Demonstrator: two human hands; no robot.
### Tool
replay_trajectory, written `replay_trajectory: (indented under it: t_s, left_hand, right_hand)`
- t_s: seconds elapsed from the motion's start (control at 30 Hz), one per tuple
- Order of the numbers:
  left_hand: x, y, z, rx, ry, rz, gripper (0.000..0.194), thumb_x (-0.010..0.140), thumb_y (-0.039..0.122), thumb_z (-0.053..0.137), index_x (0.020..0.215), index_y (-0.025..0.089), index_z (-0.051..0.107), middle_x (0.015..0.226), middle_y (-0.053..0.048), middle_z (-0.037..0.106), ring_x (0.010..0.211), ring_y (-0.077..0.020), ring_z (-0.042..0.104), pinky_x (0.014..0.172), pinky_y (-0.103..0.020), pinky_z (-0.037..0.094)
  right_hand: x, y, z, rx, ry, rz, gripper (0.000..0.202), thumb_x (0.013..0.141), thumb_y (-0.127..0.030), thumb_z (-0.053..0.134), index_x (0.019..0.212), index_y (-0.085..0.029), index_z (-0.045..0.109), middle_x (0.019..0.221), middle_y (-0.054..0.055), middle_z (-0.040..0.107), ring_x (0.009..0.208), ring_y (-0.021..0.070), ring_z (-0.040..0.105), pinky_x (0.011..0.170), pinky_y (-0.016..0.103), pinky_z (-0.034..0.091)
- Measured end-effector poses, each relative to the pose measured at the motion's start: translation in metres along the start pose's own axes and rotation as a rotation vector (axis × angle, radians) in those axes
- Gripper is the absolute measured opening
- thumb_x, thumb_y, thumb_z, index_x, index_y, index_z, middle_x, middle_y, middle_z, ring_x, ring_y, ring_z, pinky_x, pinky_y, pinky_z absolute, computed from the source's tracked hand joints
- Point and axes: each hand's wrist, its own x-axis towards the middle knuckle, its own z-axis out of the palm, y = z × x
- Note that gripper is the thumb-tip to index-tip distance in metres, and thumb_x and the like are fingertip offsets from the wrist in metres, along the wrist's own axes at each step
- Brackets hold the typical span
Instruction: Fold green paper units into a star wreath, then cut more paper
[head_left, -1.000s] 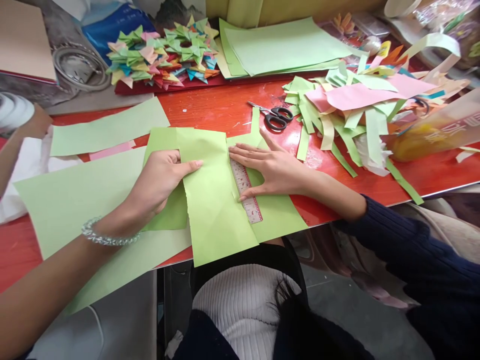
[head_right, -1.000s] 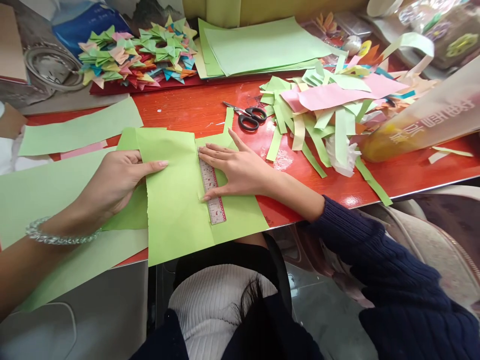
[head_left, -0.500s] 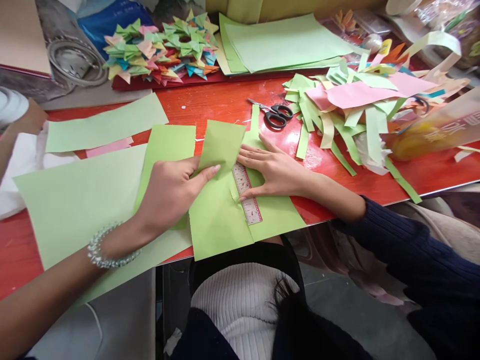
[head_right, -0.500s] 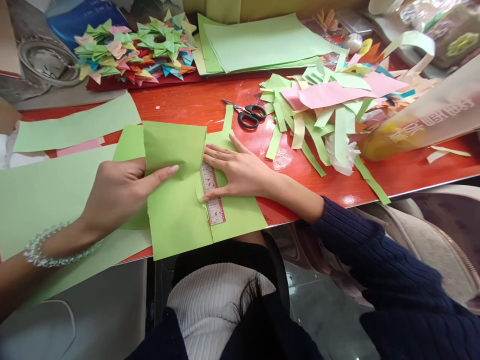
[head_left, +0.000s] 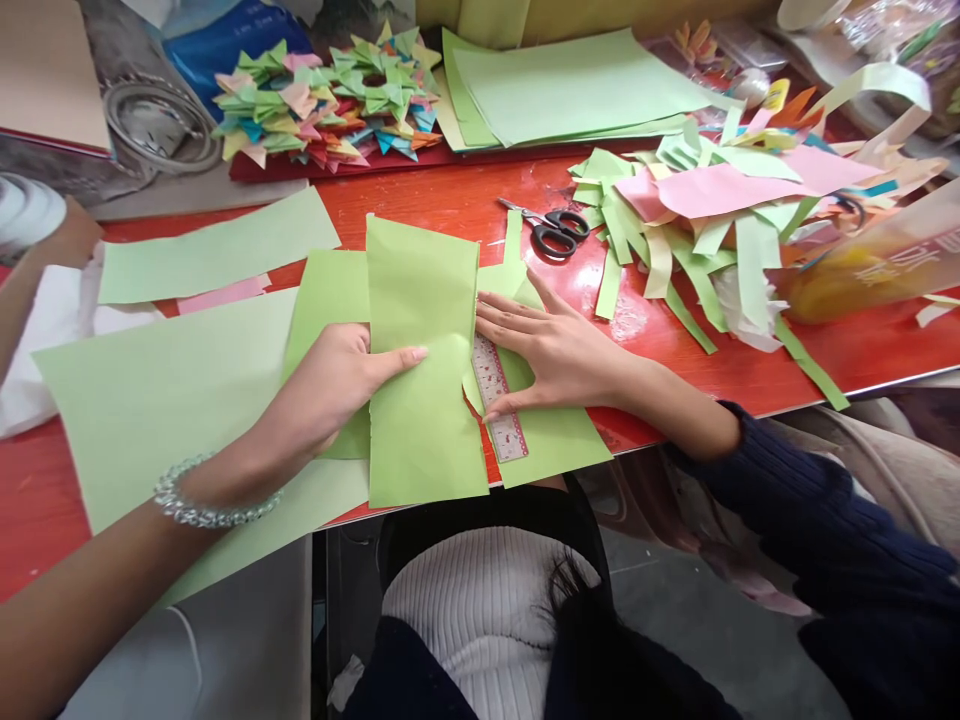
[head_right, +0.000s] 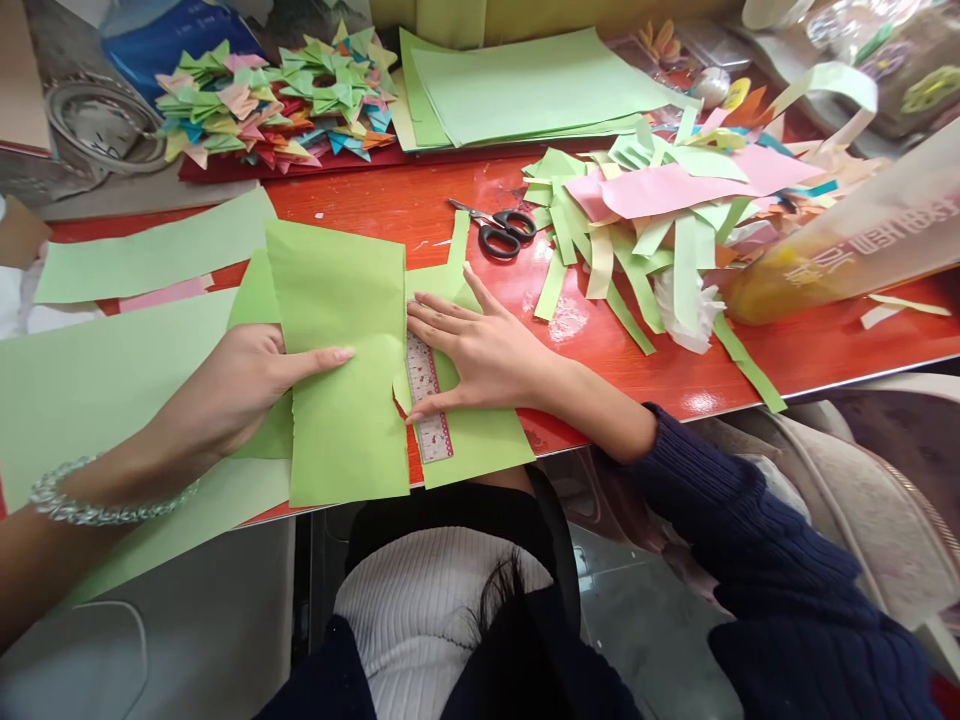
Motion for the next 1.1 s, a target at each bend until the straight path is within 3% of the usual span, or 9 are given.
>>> replay_trajectory:
  t_s: [0.2,0.3,0.5,0.77,0.87,0.93,1.03,1.1]
  left_hand:
    - [-0.007,0.004,0.004,0.004,0.008,0.024,0.027,0.072,0.037,0.075,0.094,0.021,0.075,0.094,-0.005,0.075,0.079,-0.0256,0.072,0.064,-0.033,0.062]
    - [-0.016,0.010,0.008,0.153,0.009,0.100,0.019,0.078,0.038,0.070,0.088,0.023,0.076,0.086,-0.002,0.076,0.075,-0.0231,0.071,0.057,-0.027,0.057]
    - [-0.030,0.020,0.013,0.459,-0.022,0.335,0.020,0.088,0.036,0.059,0.099,0.032,0.076,0.107,0.007,0.073,0.096,-0.0186,0.069,0.082,-0.024,0.054]
    - [-0.038,0.020,0.016,0.566,-0.051,0.439,0.022,0.090,0.031,0.056,0.102,0.031,0.074,0.107,0.006,0.074,0.094,-0.0158,0.069,0.080,-0.021,0.053]
    - [-0.036,0.025,0.016,0.456,-0.097,0.356,0.025,0.082,0.025,0.060,0.102,0.028,0.074,0.112,0.005,0.072,0.105,-0.0177,0.067,0.089,-0.022,0.053]
    - [-0.032,0.024,0.013,0.355,-0.079,0.227,0.029,0.076,0.026,0.065,0.104,0.026,0.073,0.115,0.003,0.071,0.107,-0.0204,0.066,0.089,-0.024,0.054]
    - [-0.024,0.015,0.008,0.218,-0.075,0.020,0.025,0.073,0.035,0.071,0.096,0.026,0.074,0.100,0.000,0.075,0.087,-0.0234,0.072,0.069,-0.027,0.059]
    - [-0.020,0.009,0.006,0.148,-0.079,-0.046,0.028,0.070,0.036,0.075,0.096,0.025,0.074,0.093,-0.003,0.076,0.080,-0.0258,0.072,0.059,-0.029,0.059]
  right_hand:
    - [-0.003,-0.004,0.001,0.003,-0.009,0.016,0.086,0.083,-0.070,0.048,0.144,-0.010,0.042,0.149,0.016,0.041,0.139,0.0330,0.038,0.119,0.059,-0.001]
    - [-0.002,-0.004,0.000,0.015,-0.007,0.024,0.085,0.081,-0.070,0.051,0.144,-0.013,0.043,0.148,0.014,0.044,0.138,0.0341,0.040,0.118,0.060,0.001]
    - [-0.002,-0.004,-0.002,0.019,-0.034,0.014,0.090,0.082,-0.068,0.053,0.151,-0.016,0.028,0.154,0.011,0.033,0.142,0.0319,0.033,0.119,0.058,0.001]
    - [-0.003,0.003,0.003,-0.011,-0.037,-0.018,0.081,0.088,-0.061,0.046,0.151,-0.015,0.025,0.155,0.011,0.030,0.143,0.0275,0.032,0.118,0.056,-0.005]
    - [-0.004,0.004,0.003,-0.002,-0.040,-0.050,0.067,0.095,-0.050,0.039,0.151,-0.016,0.024,0.156,0.010,0.030,0.144,0.0251,0.031,0.118,0.057,-0.004]
    - [-0.004,0.003,0.002,0.011,-0.027,-0.036,0.071,0.092,-0.054,0.043,0.150,-0.015,0.029,0.154,0.012,0.034,0.142,0.0276,0.033,0.118,0.058,-0.002]
    - [-0.003,-0.002,0.000,0.025,-0.016,0.030,0.079,0.083,-0.067,0.051,0.140,-0.012,0.047,0.144,0.015,0.049,0.136,0.0335,0.043,0.118,0.060,0.002]
    - [-0.002,-0.005,-0.001,0.031,-0.010,0.040,0.078,0.081,-0.069,0.050,0.135,-0.013,0.053,0.142,0.014,0.052,0.134,0.0338,0.045,0.118,0.060,0.002]
